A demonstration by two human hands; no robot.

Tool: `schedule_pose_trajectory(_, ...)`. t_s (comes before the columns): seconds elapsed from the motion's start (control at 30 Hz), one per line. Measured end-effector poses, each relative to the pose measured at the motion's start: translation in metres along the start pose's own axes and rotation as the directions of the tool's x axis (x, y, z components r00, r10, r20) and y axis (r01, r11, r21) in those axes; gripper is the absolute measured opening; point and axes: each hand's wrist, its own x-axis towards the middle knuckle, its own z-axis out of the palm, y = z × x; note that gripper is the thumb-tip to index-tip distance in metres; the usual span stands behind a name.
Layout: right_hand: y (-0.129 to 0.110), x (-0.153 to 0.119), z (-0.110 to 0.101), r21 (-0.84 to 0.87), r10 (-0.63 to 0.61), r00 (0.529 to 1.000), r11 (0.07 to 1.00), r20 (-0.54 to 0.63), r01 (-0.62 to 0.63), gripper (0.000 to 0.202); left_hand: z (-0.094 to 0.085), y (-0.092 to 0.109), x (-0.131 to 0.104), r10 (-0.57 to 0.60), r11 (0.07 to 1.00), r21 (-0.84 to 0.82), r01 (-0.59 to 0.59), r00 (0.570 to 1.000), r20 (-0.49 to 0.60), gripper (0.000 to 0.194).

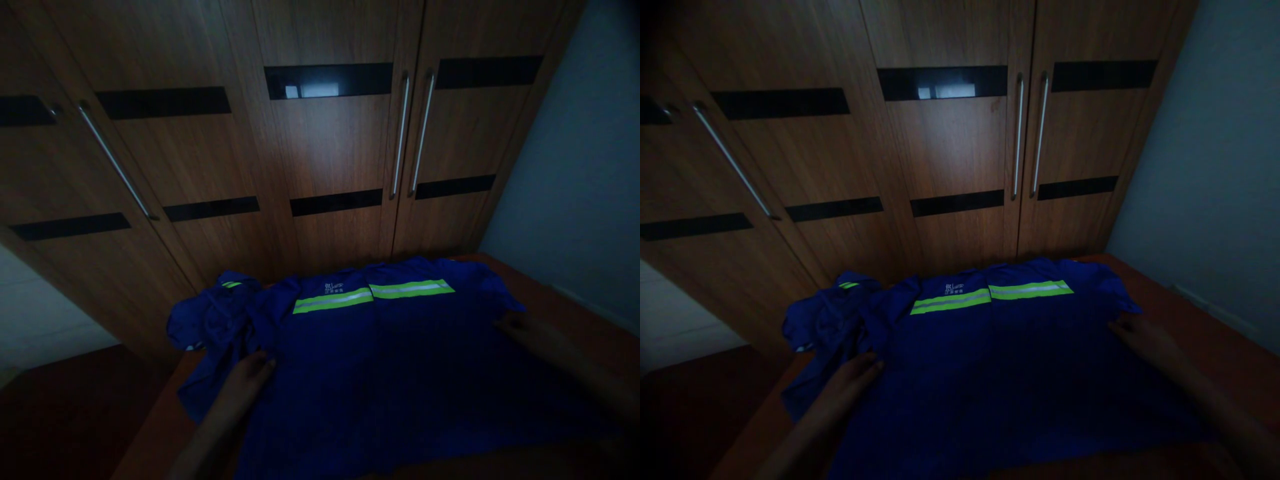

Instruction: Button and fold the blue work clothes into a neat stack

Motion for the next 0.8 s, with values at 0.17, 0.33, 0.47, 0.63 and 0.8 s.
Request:
schedule_pose_trajectory(0.17, 0.013, -0.002, 0.008, 0.011, 0.037, 0.997, 0.999, 0.075, -0.038, 0.038, 0.001, -0.006, 0.008, 0.049, 0.997, 0.067, -0.043, 0.994, -0.094, 0.041)
schedule_pose_trajectory(0.33, 0.015, -0.006, -0.013, 0.027, 0.03, 0.999, 0.999, -0.034, -0.029, 0.049, -0.001, -0.004, 0.007, 0.084, 0.996, -0.005, -0.086, 0.986, -0.147, 0.04)
schedule_pose_trajectory(0.47, 0.009, 0.002, -0.031, 0.002, 0.057, 0.993, 0.998, -0.103, -0.057, 0.058, -0.002, 0.005, 0.011, 0.166, 0.986, 0.018, -0.166, 0.965, -0.205, 0.034)
schedule_pose_trajectory(0.63, -0.007, 0.016, -0.014, -0.07, 0.019, 0.998, 0.997, -0.065, -0.024, 0.053, 0.005, 0.009, 0.021, 0.235, 0.834, 0.546, -0.077, 0.946, -0.224, 0.021)
schedule_pose_trajectory(0.8, -0.014, 0.014, 0.018, -0.125, -0.009, 1.0, 0.992, -0.028, 0.006, 0.044, 0.015, 0.012, 0.018, 0.151, 0.575, 0.816, 0.059, 0.973, -0.176, 0.026)
